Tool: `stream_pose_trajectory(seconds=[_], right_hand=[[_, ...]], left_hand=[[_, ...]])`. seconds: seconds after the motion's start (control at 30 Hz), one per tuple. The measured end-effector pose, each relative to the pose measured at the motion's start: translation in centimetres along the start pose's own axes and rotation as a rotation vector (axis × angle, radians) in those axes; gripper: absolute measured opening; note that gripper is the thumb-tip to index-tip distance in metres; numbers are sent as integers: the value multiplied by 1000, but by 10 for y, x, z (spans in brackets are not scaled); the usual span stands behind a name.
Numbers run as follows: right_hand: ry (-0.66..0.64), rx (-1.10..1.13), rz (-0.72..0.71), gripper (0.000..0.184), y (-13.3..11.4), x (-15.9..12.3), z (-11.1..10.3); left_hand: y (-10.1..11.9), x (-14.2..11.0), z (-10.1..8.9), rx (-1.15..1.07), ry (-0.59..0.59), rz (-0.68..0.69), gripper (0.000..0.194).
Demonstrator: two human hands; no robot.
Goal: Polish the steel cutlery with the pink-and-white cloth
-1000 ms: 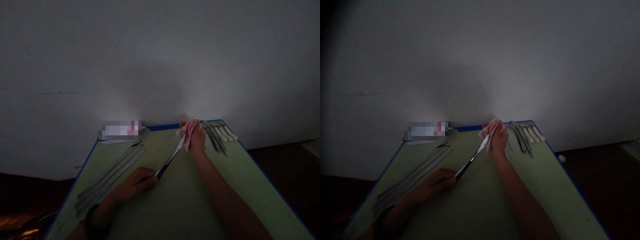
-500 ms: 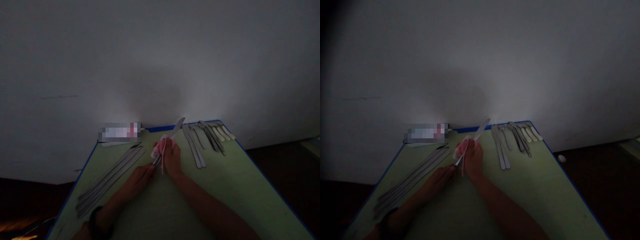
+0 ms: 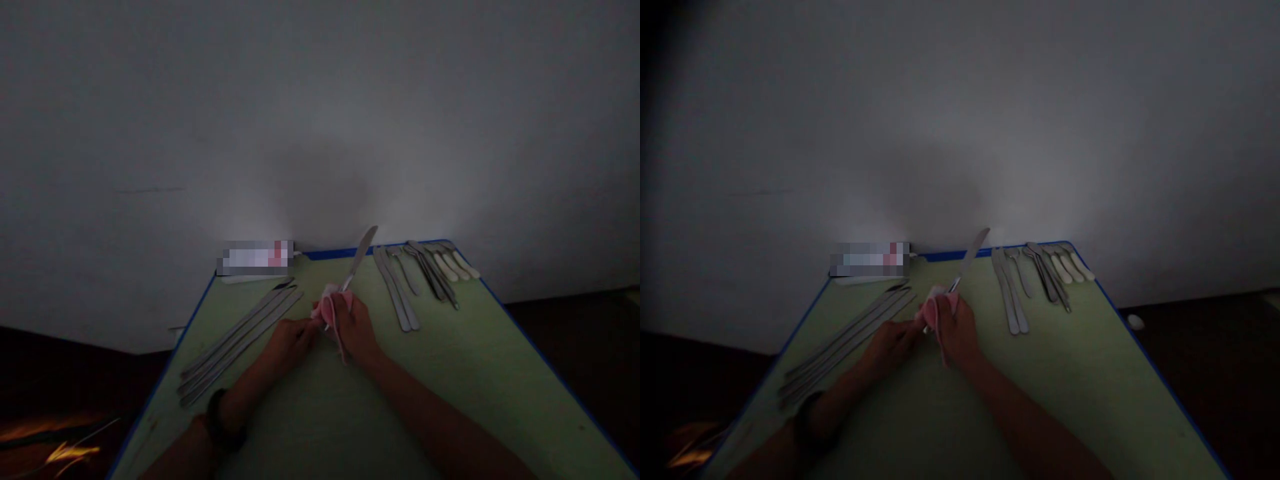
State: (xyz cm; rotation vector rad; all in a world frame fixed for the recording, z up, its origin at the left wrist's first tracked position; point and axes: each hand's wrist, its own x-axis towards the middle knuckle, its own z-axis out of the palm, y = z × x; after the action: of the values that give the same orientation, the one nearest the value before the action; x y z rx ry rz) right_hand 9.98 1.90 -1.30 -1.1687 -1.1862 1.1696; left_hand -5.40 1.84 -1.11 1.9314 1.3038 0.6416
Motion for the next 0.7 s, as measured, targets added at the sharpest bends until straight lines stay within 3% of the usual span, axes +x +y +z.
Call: stream_pose_trajectory(seconds=[0.07, 0.17, 0.43, 0.7], right_hand=[[-42, -41, -30, 46, -3, 0, -6], [-274, -105, -64, 46, -8, -6, -12], [-579, -368, -59, 34, -22, -24, -28], [-658, -740, -130, 27, -36, -18, -72]], left_hand=[[2, 1, -1, -14, 97, -35, 45], [4, 3, -4, -49, 176, -54, 44], [2, 0, -4, -540, 123, -57, 41], [16, -5, 16, -890, 260, -65, 32]])
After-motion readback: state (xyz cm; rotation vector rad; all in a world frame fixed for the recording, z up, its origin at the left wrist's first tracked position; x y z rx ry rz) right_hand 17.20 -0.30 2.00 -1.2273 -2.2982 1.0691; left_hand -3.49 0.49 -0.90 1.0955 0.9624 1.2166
